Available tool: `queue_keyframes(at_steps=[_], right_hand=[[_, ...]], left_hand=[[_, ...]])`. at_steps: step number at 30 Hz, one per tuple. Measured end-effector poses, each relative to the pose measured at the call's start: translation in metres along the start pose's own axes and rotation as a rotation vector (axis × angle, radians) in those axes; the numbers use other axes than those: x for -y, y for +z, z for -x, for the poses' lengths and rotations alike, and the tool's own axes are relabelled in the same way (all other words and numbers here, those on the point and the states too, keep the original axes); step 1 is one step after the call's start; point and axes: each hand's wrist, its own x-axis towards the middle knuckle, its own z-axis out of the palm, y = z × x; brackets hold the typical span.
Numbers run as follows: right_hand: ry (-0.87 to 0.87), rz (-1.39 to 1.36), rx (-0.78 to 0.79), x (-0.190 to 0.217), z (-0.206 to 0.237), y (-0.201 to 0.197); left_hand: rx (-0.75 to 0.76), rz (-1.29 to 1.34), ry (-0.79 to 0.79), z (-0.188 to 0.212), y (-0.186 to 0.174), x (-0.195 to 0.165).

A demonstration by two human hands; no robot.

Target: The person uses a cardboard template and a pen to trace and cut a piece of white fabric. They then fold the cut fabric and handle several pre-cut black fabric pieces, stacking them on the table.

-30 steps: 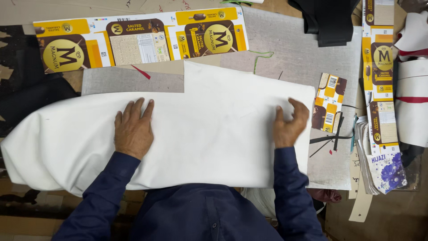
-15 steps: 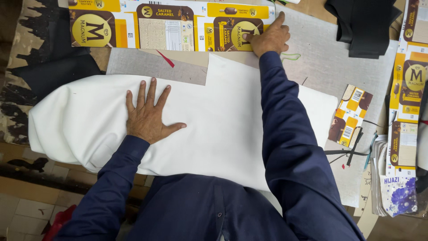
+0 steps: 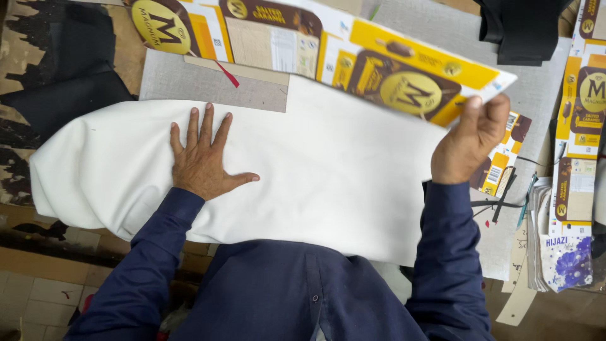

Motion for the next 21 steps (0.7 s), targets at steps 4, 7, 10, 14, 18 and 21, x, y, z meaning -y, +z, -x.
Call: queue_keyframes(at_steps=[4, 7, 10, 14, 18, 21], right_hand=[[0.27, -0.206, -0.199, -0.007, 0.05, -0.068], [0.365, -0.193, -0.373, -0.021, 0.078, -0.12], [0.439, -0.153, -0.439, -0.039, 0.08, -0.167], [0.281, 0.493, -0.396, -0.017, 0.138, -0.193], [0.684, 0.65, -0.833, 0.042, 0.251, -0.182], [0.995, 0.04, -0.735, 0.057, 0.3, -0.184]], left_hand=[[0.0, -0.016, 0.002, 0.004, -0.006, -0.004], [-0.051, -0.052, 0.066, 0.002, -0.01, -0.008], [-0.145, 0.008, 0.186, -0.016, -0.009, -0.014], [-0.102, 0.082, 0.215, -0.05, 0.001, -0.035], [0.055, 0.162, 0.11, -0.061, 0.004, -0.059], [0.001, 0.138, 0.158, -0.055, 0.007, -0.078]])
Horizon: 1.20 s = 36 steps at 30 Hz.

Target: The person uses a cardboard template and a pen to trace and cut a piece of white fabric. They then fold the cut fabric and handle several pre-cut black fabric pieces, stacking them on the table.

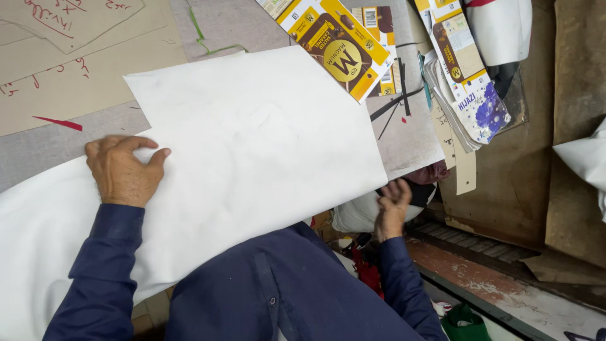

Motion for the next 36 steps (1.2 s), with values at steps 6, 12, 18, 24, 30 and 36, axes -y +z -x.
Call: queue_keyframes(at_steps=[6, 12, 18, 24, 30, 36], right_hand=[[0.159, 0.651, 0.636, -0.058, -0.001, 0.031], [0.329, -0.361, 0.891, -0.067, 0.016, 0.023], [0.312, -0.033, 0.901, -0.073, 0.049, 0.029], [0.303, -0.145, 0.622, -0.095, 0.081, 0.027], [0.21, -0.102, 0.727, -0.084, 0.083, 0.032], [0.216, 0.225, 0.808, -0.046, 0.088, 0.023]], left_hand=[[-0.067, 0.007, 0.345, -0.049, 0.006, -0.031], [0.0, -0.002, 0.434, -0.086, 0.02, -0.08], [0.058, 0.05, 0.32, -0.072, 0.025, -0.092], [0.057, -0.049, 0.347, 0.009, -0.02, -0.027], [0.075, -0.476, -0.34, 0.152, -0.097, 0.086], [-0.032, -0.463, -0.163, 0.198, -0.09, 0.121]])
